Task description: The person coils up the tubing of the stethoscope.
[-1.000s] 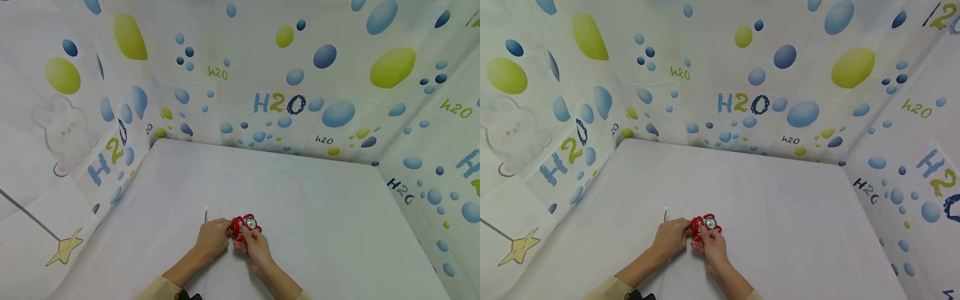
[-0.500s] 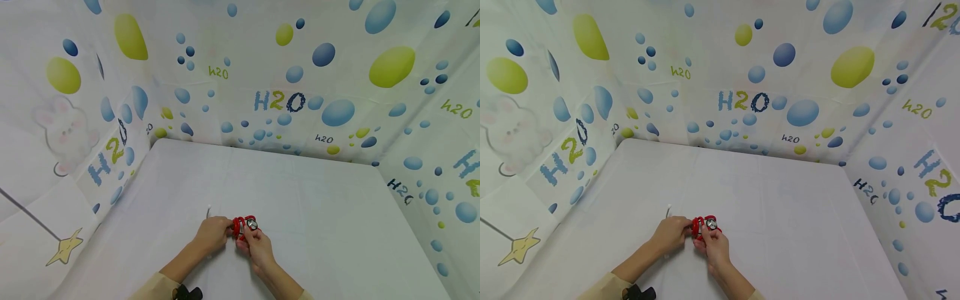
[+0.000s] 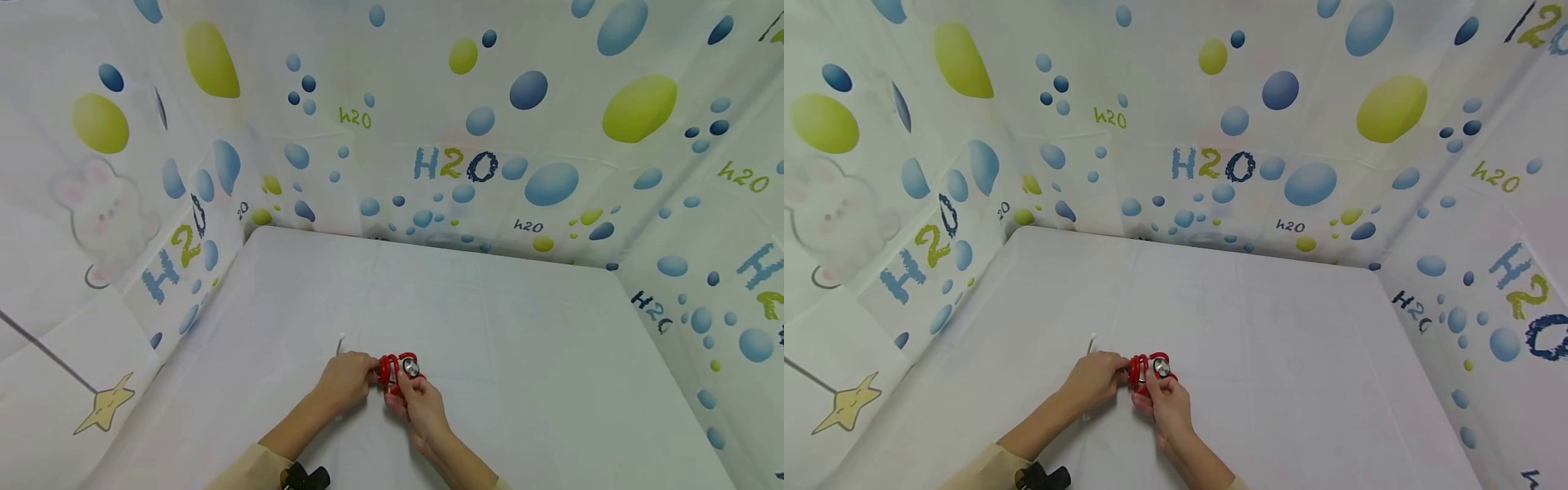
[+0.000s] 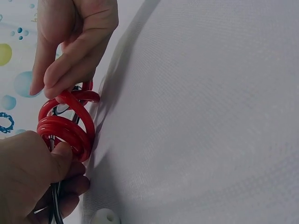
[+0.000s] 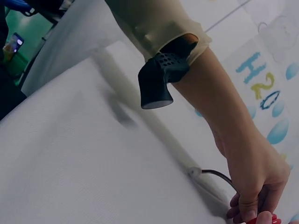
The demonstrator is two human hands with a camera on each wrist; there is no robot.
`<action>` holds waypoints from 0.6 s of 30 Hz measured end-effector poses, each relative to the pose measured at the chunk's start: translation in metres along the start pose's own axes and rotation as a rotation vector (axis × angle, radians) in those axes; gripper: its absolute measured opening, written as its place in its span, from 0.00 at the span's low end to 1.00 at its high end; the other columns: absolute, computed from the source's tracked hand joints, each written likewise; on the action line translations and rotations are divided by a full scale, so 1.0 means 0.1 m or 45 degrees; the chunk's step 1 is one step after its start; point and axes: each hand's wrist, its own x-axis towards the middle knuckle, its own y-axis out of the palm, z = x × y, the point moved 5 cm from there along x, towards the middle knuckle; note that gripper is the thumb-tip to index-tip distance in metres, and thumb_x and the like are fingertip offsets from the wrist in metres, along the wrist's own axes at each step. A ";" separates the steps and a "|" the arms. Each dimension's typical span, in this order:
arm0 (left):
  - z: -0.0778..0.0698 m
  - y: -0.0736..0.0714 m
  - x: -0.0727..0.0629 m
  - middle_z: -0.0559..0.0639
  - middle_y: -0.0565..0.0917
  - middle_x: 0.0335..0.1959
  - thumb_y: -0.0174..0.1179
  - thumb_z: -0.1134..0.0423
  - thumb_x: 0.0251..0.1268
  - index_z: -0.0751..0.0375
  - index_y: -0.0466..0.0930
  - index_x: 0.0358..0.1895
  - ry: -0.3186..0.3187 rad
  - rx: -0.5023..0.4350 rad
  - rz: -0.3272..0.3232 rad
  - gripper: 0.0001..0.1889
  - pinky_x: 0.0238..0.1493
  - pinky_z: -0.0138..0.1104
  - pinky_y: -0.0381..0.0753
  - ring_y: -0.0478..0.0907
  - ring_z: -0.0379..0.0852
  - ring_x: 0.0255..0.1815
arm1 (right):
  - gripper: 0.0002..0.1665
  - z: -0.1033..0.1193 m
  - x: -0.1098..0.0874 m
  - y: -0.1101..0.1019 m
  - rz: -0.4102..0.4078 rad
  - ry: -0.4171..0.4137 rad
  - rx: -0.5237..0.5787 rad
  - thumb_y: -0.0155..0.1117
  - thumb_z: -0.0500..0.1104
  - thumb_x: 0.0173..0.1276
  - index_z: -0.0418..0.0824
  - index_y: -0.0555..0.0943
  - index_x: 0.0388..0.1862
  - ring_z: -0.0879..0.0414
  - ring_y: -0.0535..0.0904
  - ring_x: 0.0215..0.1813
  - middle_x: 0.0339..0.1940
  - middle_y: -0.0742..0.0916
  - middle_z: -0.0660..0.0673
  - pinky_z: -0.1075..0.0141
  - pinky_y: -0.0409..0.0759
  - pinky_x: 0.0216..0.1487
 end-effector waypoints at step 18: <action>-0.03 0.00 0.02 0.40 0.77 0.17 0.66 0.66 0.51 0.51 0.77 0.21 -0.056 -0.031 0.070 0.08 0.21 0.32 0.69 0.67 0.37 0.19 | 0.21 -0.09 -0.02 -0.14 -0.095 -0.067 -0.115 0.64 0.53 0.63 0.36 0.73 0.38 0.61 0.83 0.26 0.30 0.84 0.45 0.67 0.83 0.31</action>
